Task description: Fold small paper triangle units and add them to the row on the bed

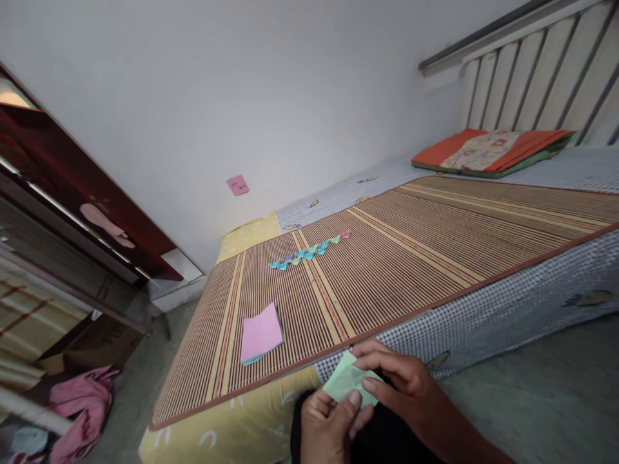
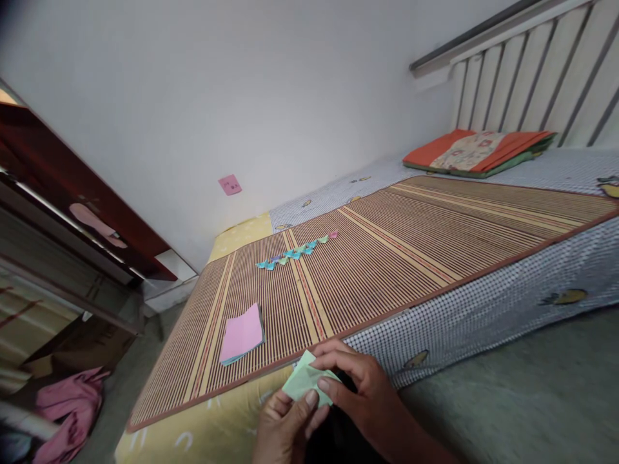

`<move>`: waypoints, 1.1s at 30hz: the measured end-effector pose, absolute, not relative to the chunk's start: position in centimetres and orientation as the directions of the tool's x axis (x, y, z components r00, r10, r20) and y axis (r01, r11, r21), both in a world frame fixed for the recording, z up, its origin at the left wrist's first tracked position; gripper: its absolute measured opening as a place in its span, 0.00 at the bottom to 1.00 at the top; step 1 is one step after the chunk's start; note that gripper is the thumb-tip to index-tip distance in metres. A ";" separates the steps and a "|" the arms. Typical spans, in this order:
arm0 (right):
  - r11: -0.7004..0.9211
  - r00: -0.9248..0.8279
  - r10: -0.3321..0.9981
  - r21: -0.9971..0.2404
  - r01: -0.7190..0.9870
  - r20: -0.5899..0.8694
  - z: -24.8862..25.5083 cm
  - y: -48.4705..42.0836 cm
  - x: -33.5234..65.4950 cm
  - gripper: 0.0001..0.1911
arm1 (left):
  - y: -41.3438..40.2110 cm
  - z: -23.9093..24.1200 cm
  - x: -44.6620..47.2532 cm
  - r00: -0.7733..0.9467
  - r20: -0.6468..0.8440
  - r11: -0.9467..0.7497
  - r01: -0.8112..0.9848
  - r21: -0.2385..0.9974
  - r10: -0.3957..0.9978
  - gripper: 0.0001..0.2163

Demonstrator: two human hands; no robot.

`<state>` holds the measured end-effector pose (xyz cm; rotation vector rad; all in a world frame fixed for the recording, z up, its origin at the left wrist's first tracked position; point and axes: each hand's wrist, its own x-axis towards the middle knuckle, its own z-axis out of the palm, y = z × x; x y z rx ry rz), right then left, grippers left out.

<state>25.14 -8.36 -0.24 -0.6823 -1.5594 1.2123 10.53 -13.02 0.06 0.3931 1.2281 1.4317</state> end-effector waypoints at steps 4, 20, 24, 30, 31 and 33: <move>0.301 -0.407 0.853 -0.945 -0.127 0.326 -0.2 -8.4 25.2 0.09 | -13.0 0.0 10.5 -0.287 -0.392 0.190 -0.541 0.819 0.874 0.19; 0.327 -0.462 0.810 -0.932 -0.159 0.363 0.8 -8.7 25.2 0.14 | -13.0 1.4 10.8 -0.198 -0.406 0.173 -0.680 0.712 0.892 0.23; 0.352 -0.461 0.803 -0.925 -0.144 0.378 0.6 -8.7 25.3 0.12 | -13.1 1.6 10.7 -0.175 -0.393 0.181 -0.674 0.716 0.903 0.21; 0.327 -0.402 0.853 -0.941 -0.083 0.332 0.6 -8.5 25.1 0.14 | -13.3 1.0 10.7 -0.215 -0.412 0.220 -0.587 0.779 0.886 0.16; 0.312 -0.386 0.866 -0.947 -0.077 0.316 0.3 -8.5 25.1 0.16 | -13.4 0.8 10.7 -0.222 -0.410 0.223 -0.569 0.791 0.885 0.16; 0.272 -0.321 0.906 -0.961 -0.053 0.274 -0.8 -8.6 25.1 0.18 | -13.4 0.6 10.7 -0.233 -0.400 0.224 -0.540 0.812 0.887 0.18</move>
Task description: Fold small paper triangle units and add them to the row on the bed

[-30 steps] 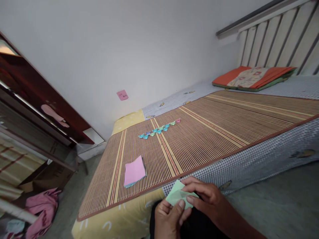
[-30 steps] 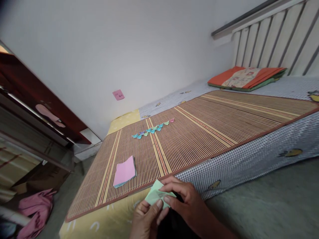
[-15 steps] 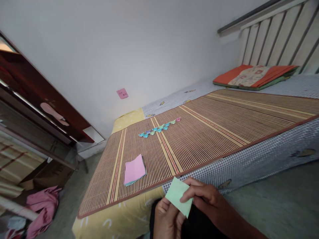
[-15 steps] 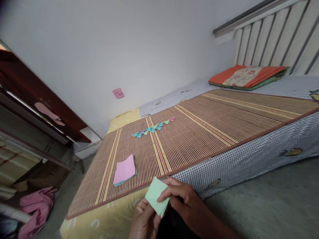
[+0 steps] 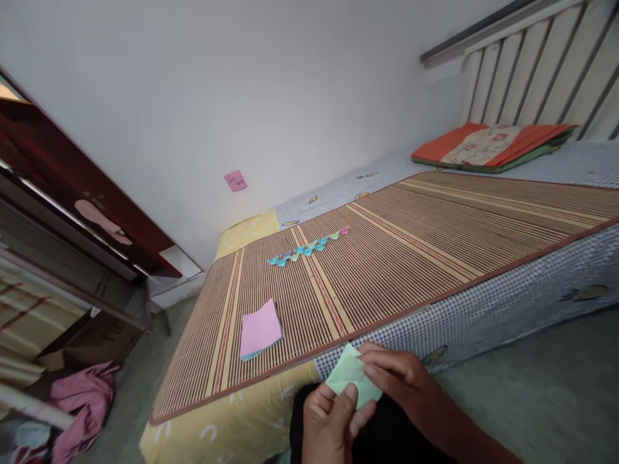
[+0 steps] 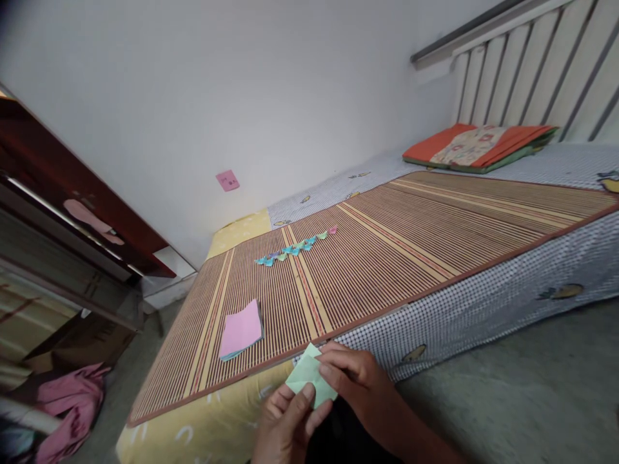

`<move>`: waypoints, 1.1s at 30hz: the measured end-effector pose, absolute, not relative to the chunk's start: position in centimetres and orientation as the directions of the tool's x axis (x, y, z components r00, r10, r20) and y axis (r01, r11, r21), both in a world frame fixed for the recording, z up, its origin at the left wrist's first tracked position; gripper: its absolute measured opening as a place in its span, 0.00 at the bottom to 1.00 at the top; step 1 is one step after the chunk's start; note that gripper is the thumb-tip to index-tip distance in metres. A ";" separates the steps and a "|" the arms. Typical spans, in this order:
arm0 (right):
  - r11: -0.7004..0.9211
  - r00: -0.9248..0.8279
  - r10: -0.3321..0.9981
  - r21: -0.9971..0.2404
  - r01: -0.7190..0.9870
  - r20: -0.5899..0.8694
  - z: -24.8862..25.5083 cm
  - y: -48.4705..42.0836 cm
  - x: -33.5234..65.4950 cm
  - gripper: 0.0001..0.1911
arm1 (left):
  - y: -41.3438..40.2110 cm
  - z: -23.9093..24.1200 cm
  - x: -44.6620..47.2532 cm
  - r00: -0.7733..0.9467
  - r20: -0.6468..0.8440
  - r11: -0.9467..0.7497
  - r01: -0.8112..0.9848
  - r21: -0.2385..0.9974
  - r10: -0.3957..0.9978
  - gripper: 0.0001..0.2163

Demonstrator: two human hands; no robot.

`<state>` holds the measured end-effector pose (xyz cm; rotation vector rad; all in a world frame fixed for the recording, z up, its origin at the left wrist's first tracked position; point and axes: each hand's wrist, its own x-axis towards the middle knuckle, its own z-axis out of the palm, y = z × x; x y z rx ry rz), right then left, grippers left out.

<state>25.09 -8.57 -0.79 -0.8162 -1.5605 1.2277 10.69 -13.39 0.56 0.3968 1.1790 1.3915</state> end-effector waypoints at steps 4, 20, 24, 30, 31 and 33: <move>0.204 -0.200 0.957 -0.977 -0.055 0.211 -2.2 -8.5 25.2 0.21 | -13.4 0.4 10.7 -0.243 -0.391 0.225 -0.512 0.829 0.888 0.19; 0.158 -0.379 0.900 -0.971 -0.179 0.216 -0.1 -8.2 24.6 0.18 | -13.3 0.0 11.8 -0.328 -0.316 0.156 -0.433 0.888 0.890 0.23; 0.120 -0.432 0.875 -0.963 -0.241 0.218 -0.1 -7.9 24.8 0.14 | -13.3 -0.2 11.6 -0.320 -0.306 0.157 -0.415 0.896 0.897 0.23; 0.065 -0.399 0.903 -0.968 -0.244 0.161 -0.8 -7.6 25.0 0.10 | -13.2 -0.6 11.5 -0.331 -0.274 0.144 -0.367 0.919 0.903 0.20; 0.077 -0.392 0.905 -0.969 -0.234 0.167 -0.8 -7.7 25.0 0.10 | -13.1 -0.6 11.5 -0.329 -0.281 0.151 -0.370 0.917 0.901 0.20; 0.155 -0.369 0.904 -0.969 -0.192 0.218 -0.6 -7.9 25.0 0.09 | -13.0 -0.7 11.4 -0.323 -0.317 0.178 -0.393 0.902 0.892 0.19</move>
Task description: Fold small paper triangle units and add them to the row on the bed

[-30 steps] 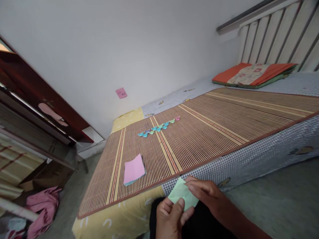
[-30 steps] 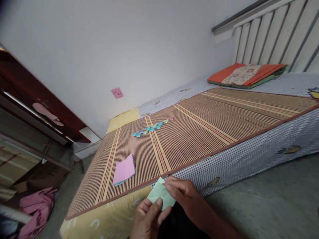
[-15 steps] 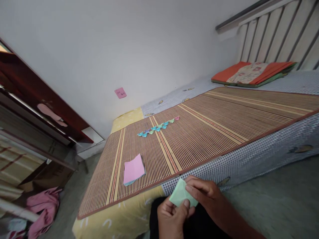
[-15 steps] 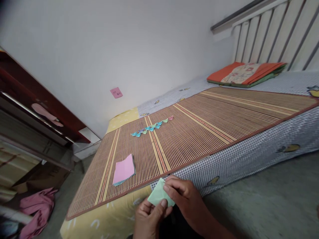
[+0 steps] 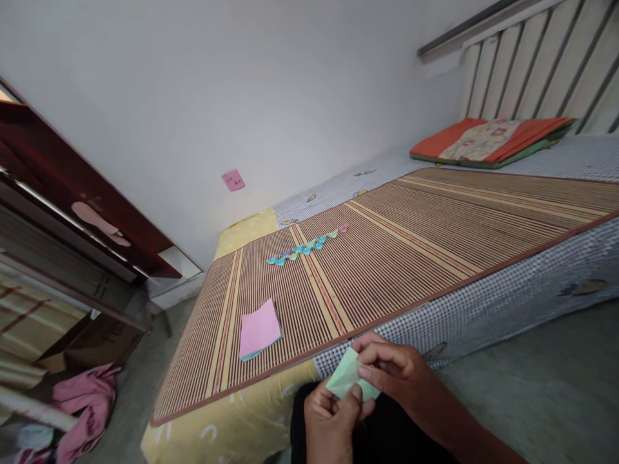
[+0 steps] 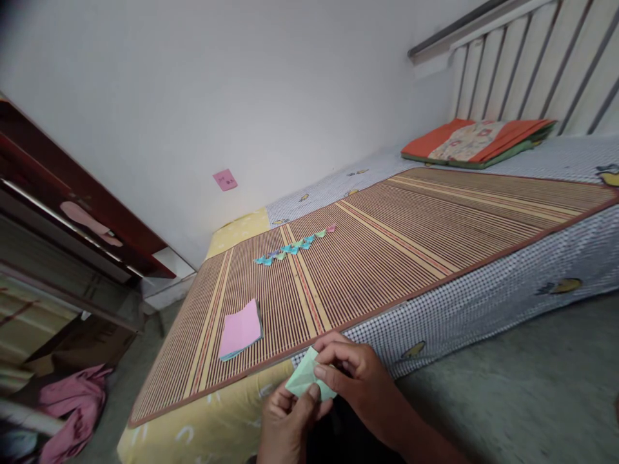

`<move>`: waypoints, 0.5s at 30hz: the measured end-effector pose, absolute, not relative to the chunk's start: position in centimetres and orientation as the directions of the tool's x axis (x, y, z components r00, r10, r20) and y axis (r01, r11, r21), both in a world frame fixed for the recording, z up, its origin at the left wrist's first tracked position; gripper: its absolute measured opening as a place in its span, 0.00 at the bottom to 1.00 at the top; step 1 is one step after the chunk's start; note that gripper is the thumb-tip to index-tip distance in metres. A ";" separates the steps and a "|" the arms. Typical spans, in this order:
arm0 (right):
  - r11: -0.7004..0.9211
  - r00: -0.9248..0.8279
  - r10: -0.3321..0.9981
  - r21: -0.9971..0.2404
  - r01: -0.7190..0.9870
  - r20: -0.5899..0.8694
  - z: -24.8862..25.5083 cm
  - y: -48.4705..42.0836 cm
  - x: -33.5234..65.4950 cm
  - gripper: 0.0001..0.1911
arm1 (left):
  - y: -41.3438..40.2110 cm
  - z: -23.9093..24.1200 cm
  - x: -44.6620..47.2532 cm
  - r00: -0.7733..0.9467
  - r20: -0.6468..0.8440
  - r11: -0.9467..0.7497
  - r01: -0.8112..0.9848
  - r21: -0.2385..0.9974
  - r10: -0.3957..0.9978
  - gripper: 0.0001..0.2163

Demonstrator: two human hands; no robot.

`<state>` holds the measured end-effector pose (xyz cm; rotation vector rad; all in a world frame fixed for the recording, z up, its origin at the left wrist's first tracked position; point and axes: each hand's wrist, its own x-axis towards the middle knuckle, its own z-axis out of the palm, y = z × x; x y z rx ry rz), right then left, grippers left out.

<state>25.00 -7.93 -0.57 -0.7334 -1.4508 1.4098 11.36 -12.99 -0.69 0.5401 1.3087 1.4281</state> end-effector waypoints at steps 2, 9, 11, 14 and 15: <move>0.292 -0.327 0.893 -0.951 -0.104 0.310 -0.2 -8.3 24.9 0.08 | -12.8 -0.6 11.2 -0.309 -0.355 0.199 -0.439 0.876 0.882 0.17; 0.791 -0.214 0.608 -0.560 0.246 0.765 -0.3 -9.1 24.4 0.12 | -12.2 0.3 10.6 -0.212 -0.386 0.169 -0.643 0.747 0.898 0.12; 0.840 -0.249 0.529 -0.459 0.288 0.811 -0.7 -9.0 24.4 0.13 | -12.2 0.6 10.6 -0.219 -0.407 0.159 -0.681 0.715 0.887 0.16; 0.869 -0.286 0.472 -0.385 0.310 0.834 -1.2 -8.8 24.2 0.13 | -12.1 1.0 10.6 -0.231 -0.431 0.141 -0.725 0.674 0.872 0.21; 0.874 -0.288 0.462 -0.374 0.310 0.839 -1.3 -8.7 24.1 0.12 | -12.1 0.9 10.6 -0.236 -0.436 0.132 -0.738 0.662 0.868 0.22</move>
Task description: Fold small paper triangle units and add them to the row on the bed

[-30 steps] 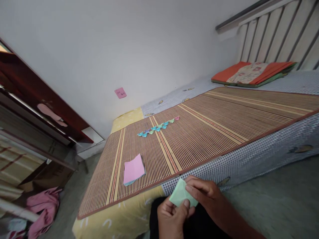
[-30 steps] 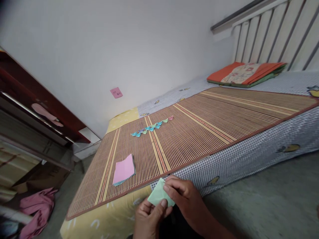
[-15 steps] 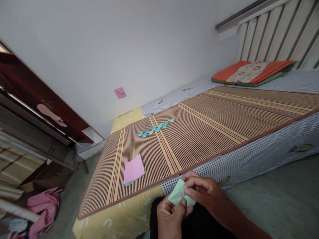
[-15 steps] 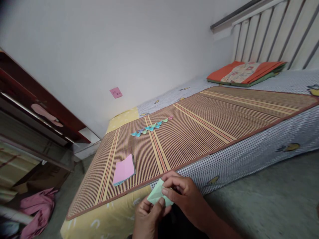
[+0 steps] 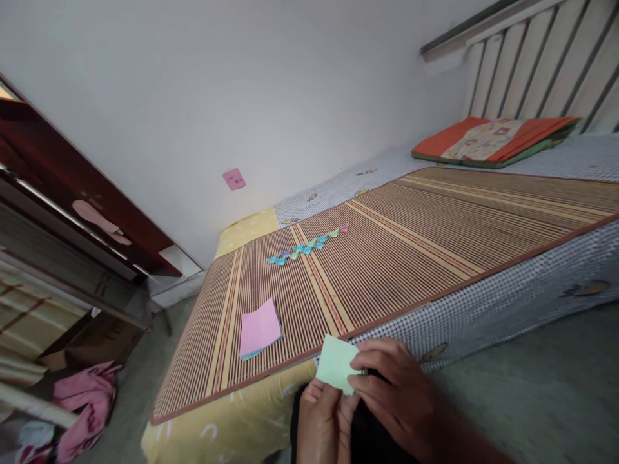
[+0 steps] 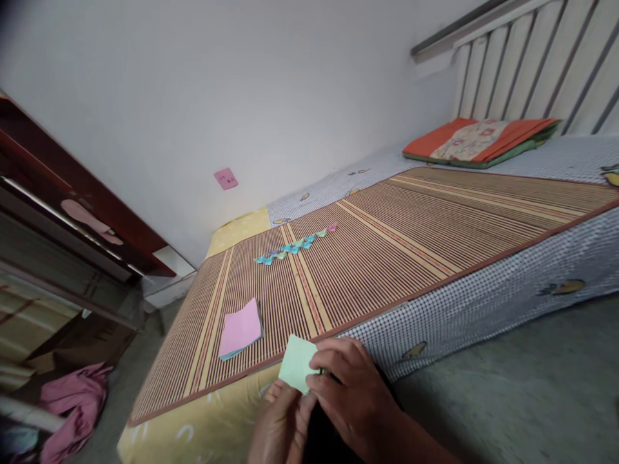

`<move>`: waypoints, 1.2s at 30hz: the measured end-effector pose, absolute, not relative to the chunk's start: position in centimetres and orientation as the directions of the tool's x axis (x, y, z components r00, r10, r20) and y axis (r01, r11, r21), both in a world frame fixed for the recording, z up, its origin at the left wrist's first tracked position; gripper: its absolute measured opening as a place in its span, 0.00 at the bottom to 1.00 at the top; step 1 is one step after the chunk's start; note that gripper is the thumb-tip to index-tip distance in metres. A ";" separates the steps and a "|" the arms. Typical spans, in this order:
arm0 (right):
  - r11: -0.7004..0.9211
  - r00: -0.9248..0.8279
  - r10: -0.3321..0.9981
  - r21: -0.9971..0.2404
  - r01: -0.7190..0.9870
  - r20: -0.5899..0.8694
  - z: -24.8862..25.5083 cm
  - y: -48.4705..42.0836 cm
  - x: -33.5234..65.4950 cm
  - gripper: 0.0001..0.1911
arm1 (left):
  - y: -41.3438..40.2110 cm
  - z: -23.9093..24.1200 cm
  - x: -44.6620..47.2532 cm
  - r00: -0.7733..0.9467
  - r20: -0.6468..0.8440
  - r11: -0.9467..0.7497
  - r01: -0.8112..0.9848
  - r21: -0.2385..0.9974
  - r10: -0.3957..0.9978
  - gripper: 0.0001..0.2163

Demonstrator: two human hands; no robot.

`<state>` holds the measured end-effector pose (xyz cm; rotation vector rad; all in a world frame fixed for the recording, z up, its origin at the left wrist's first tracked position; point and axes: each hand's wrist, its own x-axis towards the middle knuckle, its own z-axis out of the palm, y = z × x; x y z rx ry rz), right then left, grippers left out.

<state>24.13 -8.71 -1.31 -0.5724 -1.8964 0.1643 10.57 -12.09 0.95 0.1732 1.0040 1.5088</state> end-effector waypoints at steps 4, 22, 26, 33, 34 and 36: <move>0.881 -0.330 0.456 -0.367 0.299 0.826 -1.1 -8.5 24.1 0.11 | -12.0 0.7 10.2 -0.234 -0.477 0.134 -0.775 0.617 0.847 0.20; 0.886 -0.416 0.437 -0.300 0.354 0.797 -1.2 -9.1 23.6 0.13 | -12.1 0.8 9.9 -0.288 -0.503 0.084 -0.800 0.595 0.814 0.10; 0.883 -0.412 0.447 -0.318 0.347 0.794 -1.4 -9.6 23.3 0.12 | -11.9 1.0 9.8 -0.317 -0.504 0.056 -0.803 0.594 0.803 0.09; 0.887 -0.420 0.447 -0.330 0.323 0.790 -2.3 -9.8 22.6 0.14 | -11.8 0.7 9.4 -0.297 -0.463 0.068 -0.780 0.622 0.835 0.11; 0.890 -0.420 0.441 -0.326 0.320 0.793 -2.4 -9.8 22.6 0.14 | -11.8 0.7 9.3 -0.301 -0.461 0.067 -0.775 0.628 0.835 0.11; 0.892 -0.421 0.435 -0.319 0.320 0.796 -2.4 -9.8 22.5 0.15 | -11.8 0.8 9.2 -0.309 -0.458 0.066 -0.768 0.637 0.834 0.11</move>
